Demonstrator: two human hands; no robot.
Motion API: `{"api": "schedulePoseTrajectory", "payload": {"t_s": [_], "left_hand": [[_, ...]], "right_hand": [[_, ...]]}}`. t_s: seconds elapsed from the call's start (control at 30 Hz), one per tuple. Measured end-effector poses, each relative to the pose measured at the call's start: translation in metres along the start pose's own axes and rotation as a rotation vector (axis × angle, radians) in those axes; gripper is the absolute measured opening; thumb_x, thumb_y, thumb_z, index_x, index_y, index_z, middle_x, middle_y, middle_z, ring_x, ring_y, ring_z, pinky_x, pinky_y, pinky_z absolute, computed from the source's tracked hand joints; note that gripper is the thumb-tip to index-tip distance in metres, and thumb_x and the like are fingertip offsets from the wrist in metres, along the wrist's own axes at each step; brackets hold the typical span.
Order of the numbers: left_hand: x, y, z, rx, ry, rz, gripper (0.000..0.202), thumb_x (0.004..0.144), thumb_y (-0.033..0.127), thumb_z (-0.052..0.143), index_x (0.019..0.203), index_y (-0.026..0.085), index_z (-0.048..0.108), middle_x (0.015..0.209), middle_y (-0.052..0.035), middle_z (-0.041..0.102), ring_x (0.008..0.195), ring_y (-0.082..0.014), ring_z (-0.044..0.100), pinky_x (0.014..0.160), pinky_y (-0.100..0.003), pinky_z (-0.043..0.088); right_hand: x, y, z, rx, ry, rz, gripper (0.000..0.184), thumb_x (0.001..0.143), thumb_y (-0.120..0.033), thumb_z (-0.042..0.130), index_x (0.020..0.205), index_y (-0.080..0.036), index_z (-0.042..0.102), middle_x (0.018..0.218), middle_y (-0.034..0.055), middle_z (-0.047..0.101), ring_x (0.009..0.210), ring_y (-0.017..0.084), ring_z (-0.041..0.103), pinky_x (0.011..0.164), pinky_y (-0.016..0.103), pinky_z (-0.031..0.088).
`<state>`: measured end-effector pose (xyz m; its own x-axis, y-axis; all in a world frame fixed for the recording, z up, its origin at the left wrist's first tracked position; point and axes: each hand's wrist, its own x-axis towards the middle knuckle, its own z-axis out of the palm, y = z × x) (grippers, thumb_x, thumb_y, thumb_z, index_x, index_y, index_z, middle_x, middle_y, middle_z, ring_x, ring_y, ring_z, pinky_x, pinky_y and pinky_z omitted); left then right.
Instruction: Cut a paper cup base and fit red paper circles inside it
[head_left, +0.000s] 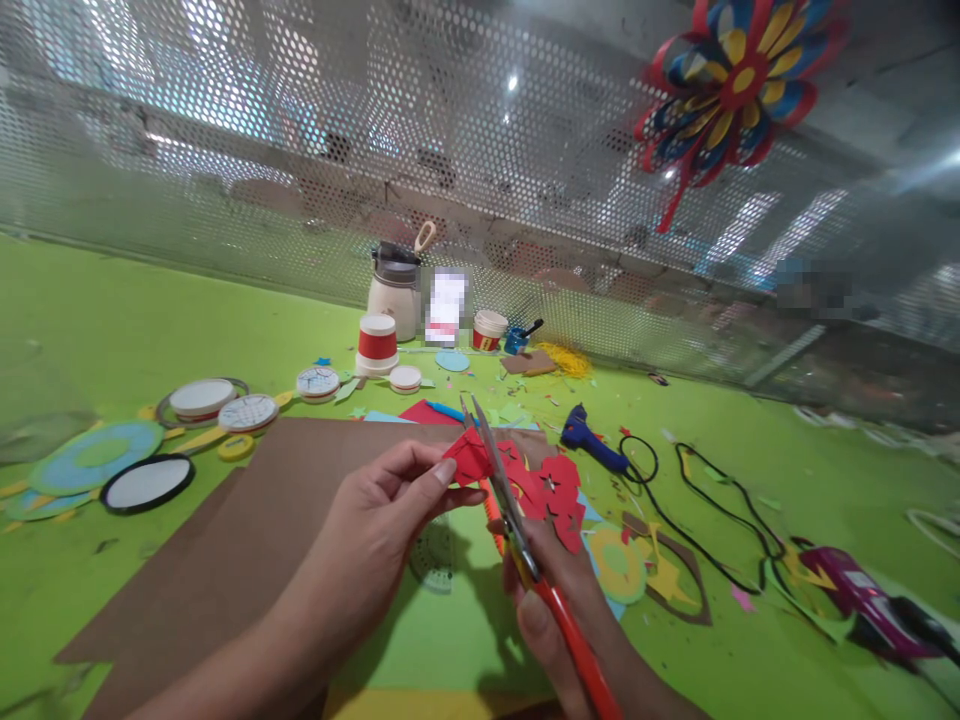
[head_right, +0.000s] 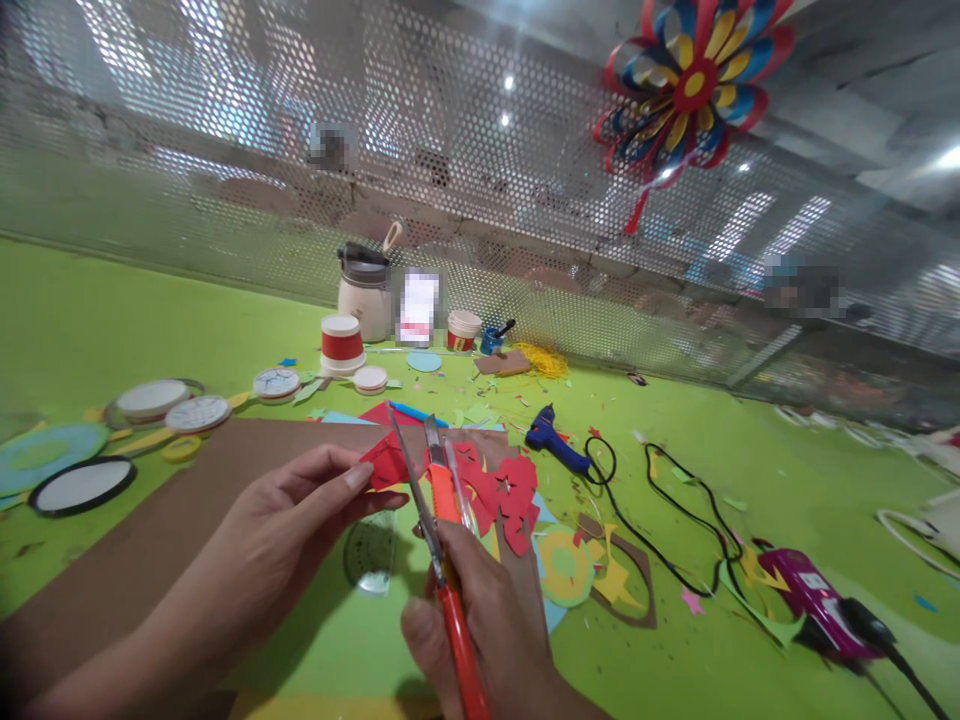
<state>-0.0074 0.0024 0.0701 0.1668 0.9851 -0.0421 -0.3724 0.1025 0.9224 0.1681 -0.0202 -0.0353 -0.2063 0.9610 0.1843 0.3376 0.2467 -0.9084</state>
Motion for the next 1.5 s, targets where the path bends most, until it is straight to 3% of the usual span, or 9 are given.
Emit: {"api": "schedulePoseTrajectory", "payload": {"t_s": [0.13,0.23,0.4,0.5,0.77,1.0,1.23,1.5], "left_hand": [[0.001,-0.001,-0.001,-0.005,-0.014,0.003,0.012,0.084,0.028,0.067,0.081,0.017,0.068,0.083,-0.0011,0.069,0.083,-0.0147,0.064,0.086,-0.029,0.054],[0.001,-0.002,-0.001,-0.009,-0.007,0.003,0.012,0.083,0.028,0.068,0.08,0.016,0.068,0.084,-0.0013,0.069,0.083,-0.015,0.064,0.085,-0.029,0.055],[0.001,-0.001,0.0,-0.005,-0.005,0.005,0.011,0.082,0.028,0.068,0.081,0.017,0.07,0.085,-0.0021,0.069,0.083,-0.0159,0.064,0.085,-0.03,0.055],[0.0,-0.002,-0.001,-0.012,-0.004,0.0,0.011,0.082,0.028,0.068,0.08,0.017,0.07,0.085,-0.0024,0.069,0.085,-0.0163,0.064,0.086,-0.031,0.055],[0.001,-0.005,-0.003,0.039,-0.008,-0.001,0.015,0.084,0.032,0.066,0.082,0.018,0.07,0.091,-0.0041,0.069,0.09,-0.0192,0.063,0.089,-0.035,0.053],[0.0,-0.002,-0.001,0.013,0.0,-0.014,0.011,0.083,0.029,0.068,0.082,0.018,0.069,0.087,-0.0017,0.069,0.085,-0.0156,0.065,0.086,-0.028,0.054],[0.0,-0.003,-0.001,0.006,0.008,-0.021,0.012,0.081,0.03,0.069,0.08,0.018,0.069,0.087,-0.0021,0.069,0.084,-0.0168,0.065,0.086,-0.031,0.053],[0.001,-0.002,0.001,-0.077,0.01,-0.075,0.009,0.081,0.025,0.069,0.077,0.017,0.066,0.083,-0.0009,0.068,0.081,-0.0144,0.065,0.084,-0.028,0.054]], "right_hand": [[0.0,-0.003,0.0,0.015,0.015,0.017,0.046,0.084,-0.067,0.05,0.095,-0.025,0.064,0.052,-0.0038,0.038,0.044,0.013,0.039,0.037,0.023,0.032],[-0.005,-0.024,-0.009,0.03,-0.068,-0.017,0.052,0.083,-0.071,0.047,0.103,-0.024,0.061,0.055,-0.0036,0.04,0.045,0.013,0.038,0.04,0.025,0.033],[-0.012,-0.066,-0.022,0.015,-0.065,-0.033,0.056,0.088,-0.07,0.037,0.106,-0.021,0.057,0.059,-0.0045,0.037,0.049,0.012,0.034,0.045,0.026,0.03],[-0.012,-0.077,-0.022,-0.019,-0.044,-0.04,0.056,0.09,-0.07,0.033,0.108,-0.021,0.054,0.06,-0.005,0.035,0.052,0.013,0.033,0.047,0.027,0.028],[-0.013,-0.072,-0.024,-0.047,-0.043,-0.04,0.059,0.089,-0.071,0.033,0.109,-0.02,0.055,0.067,-0.0032,0.04,0.057,0.014,0.036,0.052,0.027,0.03],[-0.015,-0.071,-0.024,-0.028,-0.058,-0.038,0.053,0.091,-0.067,0.035,0.111,-0.022,0.055,0.065,-0.0039,0.038,0.056,0.014,0.035,0.052,0.027,0.03],[-0.016,-0.068,-0.024,-0.051,-0.04,-0.005,0.057,0.089,-0.068,0.038,0.11,-0.02,0.059,0.065,-0.0021,0.044,0.059,0.014,0.041,0.05,0.025,0.032],[-0.016,-0.068,-0.024,0.018,-0.028,0.065,0.054,0.089,-0.065,0.045,0.106,-0.016,0.061,0.061,-0.005,0.038,0.05,0.01,0.033,0.045,0.024,0.027]]}}
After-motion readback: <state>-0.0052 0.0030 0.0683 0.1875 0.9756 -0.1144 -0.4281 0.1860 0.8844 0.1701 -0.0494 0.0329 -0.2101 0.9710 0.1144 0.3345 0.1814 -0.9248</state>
